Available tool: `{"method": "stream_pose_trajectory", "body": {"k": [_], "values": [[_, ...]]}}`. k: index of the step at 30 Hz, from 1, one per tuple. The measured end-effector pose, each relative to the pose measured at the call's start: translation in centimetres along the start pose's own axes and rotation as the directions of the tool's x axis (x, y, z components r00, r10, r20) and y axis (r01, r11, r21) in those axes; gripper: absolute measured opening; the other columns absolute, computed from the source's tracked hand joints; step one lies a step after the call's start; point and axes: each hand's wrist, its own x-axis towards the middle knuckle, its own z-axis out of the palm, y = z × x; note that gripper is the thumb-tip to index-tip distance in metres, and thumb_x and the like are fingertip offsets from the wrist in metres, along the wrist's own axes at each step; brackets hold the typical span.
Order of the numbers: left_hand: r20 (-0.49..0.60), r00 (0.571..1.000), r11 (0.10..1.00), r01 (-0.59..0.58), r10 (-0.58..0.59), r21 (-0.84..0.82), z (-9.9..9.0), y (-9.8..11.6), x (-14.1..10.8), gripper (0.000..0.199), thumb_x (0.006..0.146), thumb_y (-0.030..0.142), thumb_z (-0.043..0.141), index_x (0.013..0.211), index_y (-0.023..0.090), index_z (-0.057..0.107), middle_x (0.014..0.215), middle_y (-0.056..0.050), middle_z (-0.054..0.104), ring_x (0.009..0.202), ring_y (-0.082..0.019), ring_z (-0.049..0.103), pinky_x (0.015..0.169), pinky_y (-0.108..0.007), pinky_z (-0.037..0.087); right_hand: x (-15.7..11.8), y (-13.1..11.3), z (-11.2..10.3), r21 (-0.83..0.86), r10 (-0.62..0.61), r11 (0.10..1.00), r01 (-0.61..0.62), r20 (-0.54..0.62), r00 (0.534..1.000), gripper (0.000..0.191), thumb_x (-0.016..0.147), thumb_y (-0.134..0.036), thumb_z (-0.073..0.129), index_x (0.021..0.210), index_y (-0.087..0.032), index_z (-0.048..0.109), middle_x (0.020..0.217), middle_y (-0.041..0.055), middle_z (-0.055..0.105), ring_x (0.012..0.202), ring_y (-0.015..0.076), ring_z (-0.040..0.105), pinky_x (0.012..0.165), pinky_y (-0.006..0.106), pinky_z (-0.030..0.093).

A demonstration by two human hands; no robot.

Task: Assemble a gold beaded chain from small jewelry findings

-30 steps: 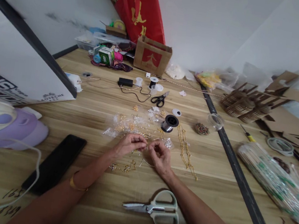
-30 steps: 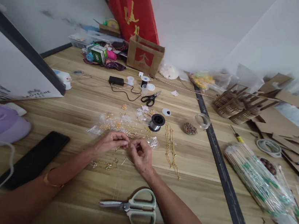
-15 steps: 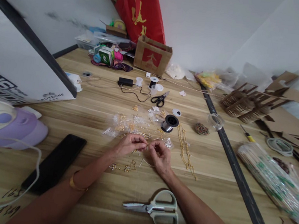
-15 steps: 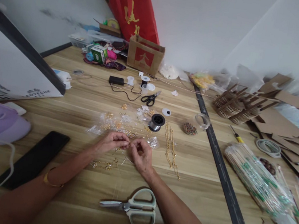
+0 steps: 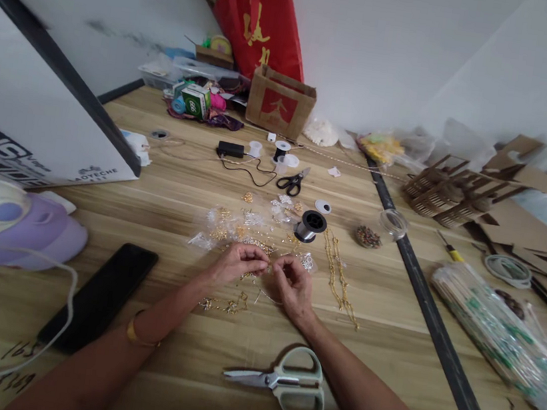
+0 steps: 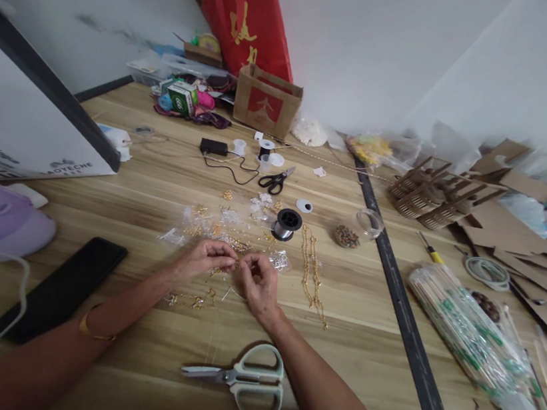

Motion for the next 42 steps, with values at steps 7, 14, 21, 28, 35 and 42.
{"method": "stream_pose_trajectory", "body": {"k": [7, 14, 21, 28, 35, 42], "values": [[-0.032, 0.999, 1.000, -0.005, 0.004, -0.029, 0.1, 0.1, -0.1, 0.020, 0.065, 0.028, 0.074, 0.079, 0.014, 0.070, 0.066, -0.001, 0.069, 0.062, -0.012, 0.060, 0.065, -0.024, 0.048, 0.0, -0.1, 0.0, 0.004, 0.003, 1.000, -0.003, -0.008, 1.000, 0.015, 0.086, -0.029, 0.055, 0.077, -0.018, 0.056, 0.069, 0.0009, 0.057, 0.062, 0.0129, 0.051, 0.055, 0.025, 0.040], [-0.064, 0.998, 0.997, 0.011, -0.016, -0.072, 0.3, 0.7, -0.3, 0.016, 0.065, 0.023, 0.073, 0.079, 0.015, 0.071, 0.066, 0.000, 0.069, 0.061, -0.011, 0.060, 0.063, -0.022, 0.048, 0.0, 0.0, 0.0, 0.009, 0.002, 1.000, -0.002, -0.012, 1.000, 0.013, 0.086, -0.027, 0.054, 0.076, -0.018, 0.055, 0.069, 0.0009, 0.055, 0.062, 0.0130, 0.050, 0.056, 0.025, 0.039], [-0.053, 0.998, 0.996, 0.017, -0.022, -0.090, 0.2, 0.4, -0.2, 0.018, 0.067, 0.025, 0.073, 0.081, 0.014, 0.072, 0.069, -0.001, 0.070, 0.062, -0.011, 0.061, 0.065, -0.024, 0.048, 0.0, -0.1, -0.1, 0.020, -0.011, 1.000, 0.011, 0.003, 1.000, 0.012, 0.086, -0.025, 0.054, 0.076, -0.018, 0.055, 0.068, 0.0007, 0.055, 0.062, 0.0135, 0.049, 0.057, 0.026, 0.039], [-0.061, 0.998, 0.998, 0.022, -0.026, -0.060, 0.2, 0.9, -0.3, 0.015, 0.067, 0.021, 0.071, 0.080, 0.015, 0.072, 0.065, 0.000, 0.070, 0.060, -0.011, 0.060, 0.063, -0.023, 0.048, -0.1, -0.1, -0.1, 0.024, 0.001, 1.000, -0.002, 0.015, 1.000, 0.013, 0.086, -0.027, 0.054, 0.076, -0.019, 0.055, 0.068, 0.0008, 0.055, 0.062, 0.0139, 0.049, 0.056, 0.026, 0.040], [-0.069, 0.997, 0.998, 0.022, -0.026, -0.058, 0.2, 1.1, -0.3, 0.017, 0.065, 0.025, 0.073, 0.080, 0.015, 0.072, 0.067, -0.001, 0.071, 0.061, -0.012, 0.061, 0.063, -0.023, 0.049, 0.0, -0.3, -0.1, 0.031, 0.008, 0.999, -0.009, 0.013, 1.000, 0.015, 0.085, -0.028, 0.054, 0.075, -0.018, 0.055, 0.067, 0.0007, 0.055, 0.059, 0.0129, 0.049, 0.054, 0.026, 0.039], [-0.075, 0.997, 0.998, 0.021, -0.026, -0.066, 0.2, 0.9, -0.2, 0.016, 0.065, 0.024, 0.073, 0.080, 0.016, 0.073, 0.068, 0.000, 0.071, 0.062, -0.012, 0.062, 0.065, -0.023, 0.049, 0.0, -0.2, -0.2, 0.037, 0.022, 0.999, -0.022, 0.023, 0.999, 0.014, 0.086, -0.028, 0.054, 0.075, -0.018, 0.055, 0.067, 0.0013, 0.055, 0.059, 0.0132, 0.049, 0.053, 0.026, 0.039]]}}
